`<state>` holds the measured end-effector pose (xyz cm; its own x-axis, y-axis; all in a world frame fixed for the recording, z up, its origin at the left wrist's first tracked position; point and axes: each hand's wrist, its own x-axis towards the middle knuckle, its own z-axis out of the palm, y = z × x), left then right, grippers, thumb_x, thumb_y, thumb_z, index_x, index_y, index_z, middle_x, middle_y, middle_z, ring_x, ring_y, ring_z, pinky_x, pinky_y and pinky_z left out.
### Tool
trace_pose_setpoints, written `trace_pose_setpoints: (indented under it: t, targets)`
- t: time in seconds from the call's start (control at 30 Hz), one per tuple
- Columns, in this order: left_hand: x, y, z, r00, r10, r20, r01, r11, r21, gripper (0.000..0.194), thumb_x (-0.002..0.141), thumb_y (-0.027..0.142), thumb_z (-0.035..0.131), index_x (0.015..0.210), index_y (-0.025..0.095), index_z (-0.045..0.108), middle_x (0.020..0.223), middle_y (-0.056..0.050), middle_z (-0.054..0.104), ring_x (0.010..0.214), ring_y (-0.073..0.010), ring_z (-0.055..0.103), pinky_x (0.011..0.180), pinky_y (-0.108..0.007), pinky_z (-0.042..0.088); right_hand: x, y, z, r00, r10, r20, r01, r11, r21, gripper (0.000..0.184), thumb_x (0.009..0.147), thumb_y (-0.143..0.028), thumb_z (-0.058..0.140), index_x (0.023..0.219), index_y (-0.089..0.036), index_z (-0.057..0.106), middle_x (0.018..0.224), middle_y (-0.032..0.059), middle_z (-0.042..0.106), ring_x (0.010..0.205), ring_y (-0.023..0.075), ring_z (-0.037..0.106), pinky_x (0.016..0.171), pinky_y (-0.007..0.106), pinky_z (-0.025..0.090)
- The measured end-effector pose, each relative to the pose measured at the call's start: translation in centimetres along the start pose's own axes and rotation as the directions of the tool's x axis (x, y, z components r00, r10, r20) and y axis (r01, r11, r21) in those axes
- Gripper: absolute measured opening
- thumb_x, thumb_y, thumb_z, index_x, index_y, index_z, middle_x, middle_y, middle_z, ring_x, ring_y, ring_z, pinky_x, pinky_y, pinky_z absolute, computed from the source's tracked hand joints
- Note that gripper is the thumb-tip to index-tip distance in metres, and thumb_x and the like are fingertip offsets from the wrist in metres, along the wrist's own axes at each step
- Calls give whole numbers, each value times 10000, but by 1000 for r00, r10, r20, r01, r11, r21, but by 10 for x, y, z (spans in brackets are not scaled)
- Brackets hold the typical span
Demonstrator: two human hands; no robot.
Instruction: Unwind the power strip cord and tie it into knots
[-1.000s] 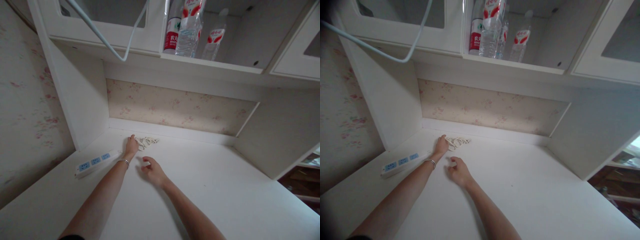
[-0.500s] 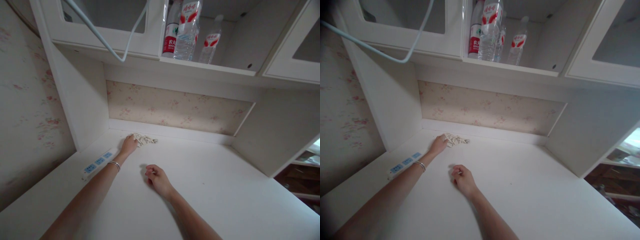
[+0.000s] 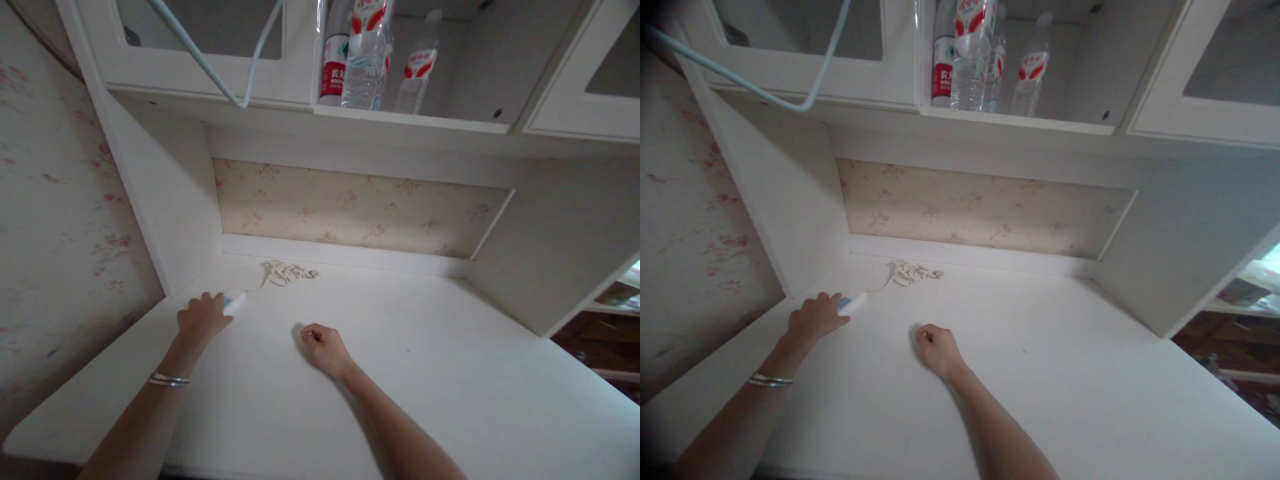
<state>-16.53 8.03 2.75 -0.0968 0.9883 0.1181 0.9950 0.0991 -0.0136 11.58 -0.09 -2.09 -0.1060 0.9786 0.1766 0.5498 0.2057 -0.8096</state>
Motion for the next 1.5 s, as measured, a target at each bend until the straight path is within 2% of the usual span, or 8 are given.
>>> trace_pose_setpoints:
  t: [0.1, 0.47, 0.6, 0.7, 0.87, 1.03, 1.23, 1.5]
  targets:
    - [24, -22, 14, 988, -8, 156, 15, 999, -43, 452, 731, 498, 488, 1101, 247, 556, 1020, -95, 623, 899, -280, 596, 719, -384, 456, 3, -1, 2, 1000, 2, 7, -2, 1000, 21, 269, 828, -325, 437, 804, -191, 668, 649, -18, 587, 572, 96, 466, 546, 200, 319]
    - [50, 12, 22, 985, -50, -165, 50, 999, -6, 436, 800, 419, 450, 1113, 126, 535, 1071, -176, 578, 984, -326, 541, 765, -426, 430, -1, -5, 5, 1000, -17, -26, 16, 1000, -23, 315, 854, -376, 424, 830, -184, 673, 612, -22, 575, 542, 93, 467, 513, 195, 310]
    - [12, 52, 11, 940, 172, -294, -221, 965, -143, 375, 838, 361, 436, 1109, 132, 556, 1091, -156, 588, 1017, -288, 528, 875, -424, 386, -5, -10, 5, 997, -82, -17, 77, 975, -209, 300, 881, -336, 387, 892, -223, 665, 683, -11, 640, 591, 106, 537, 559, 197, 346]
    - [-32, 99, 2, 811, 501, -302, -585, 681, -441, 312, 893, 332, 369, 972, 178, 629, 1017, -72, 638, 983, -179, 558, 909, -290, 391, -8, -8, 8, 989, -132, 63, 146, 904, -402, 299, 883, -295, 374, 903, -233, 666, 797, 19, 688, 703, 141, 602, 652, 221, 392]
    - [-83, 161, 1, 614, 725, -312, -682, 289, -672, 315, 904, 335, 379, 915, 208, 667, 958, -17, 677, 902, -131, 591, 854, -224, 420, -7, 9, 13, 962, -199, 189, 272, 777, -568, 373, 824, -206, 438, 1155, -125, 590, 1166, 132, 606, 1070, 242, 538, 900, 320, 390]
    - [-82, 162, 16, 712, 669, -214, -582, 390, -714, 466, 934, 404, 251, 911, 191, 665, 946, -43, 693, 876, -155, 609, 834, -257, 434, -4, 7, 9, 958, -157, 239, 266, 796, -544, 376, 826, -187, 416, 1162, -140, 579, 1159, 117, 607, 1045, 221, 550, 884, 304, 414]
    - [-65, 139, 37, 854, 477, -206, -519, 761, -390, 389, 933, 365, 252, 1118, 255, 577, 1231, -43, 584, 1184, -200, 462, 1055, -456, 242, -9, -5, -8, 989, -122, 86, 149, 756, -637, 463, 885, -446, 371, 1294, -249, 461, 1376, 93, 429, 1260, 255, 362, 1038, 436, 232]
    - [-59, 135, 55, 844, 518, -141, -537, 810, -235, 412, 929, 346, 246, 1272, 283, 464, 1403, -31, 417, 1299, -210, 331, 1060, -516, 216, -8, 5, -12, 987, -5, 159, 109, 748, -655, 586, 887, -587, 244, 1368, -271, 355, 1472, 89, 273, 1351, 253, 205, 1068, 485, 92]
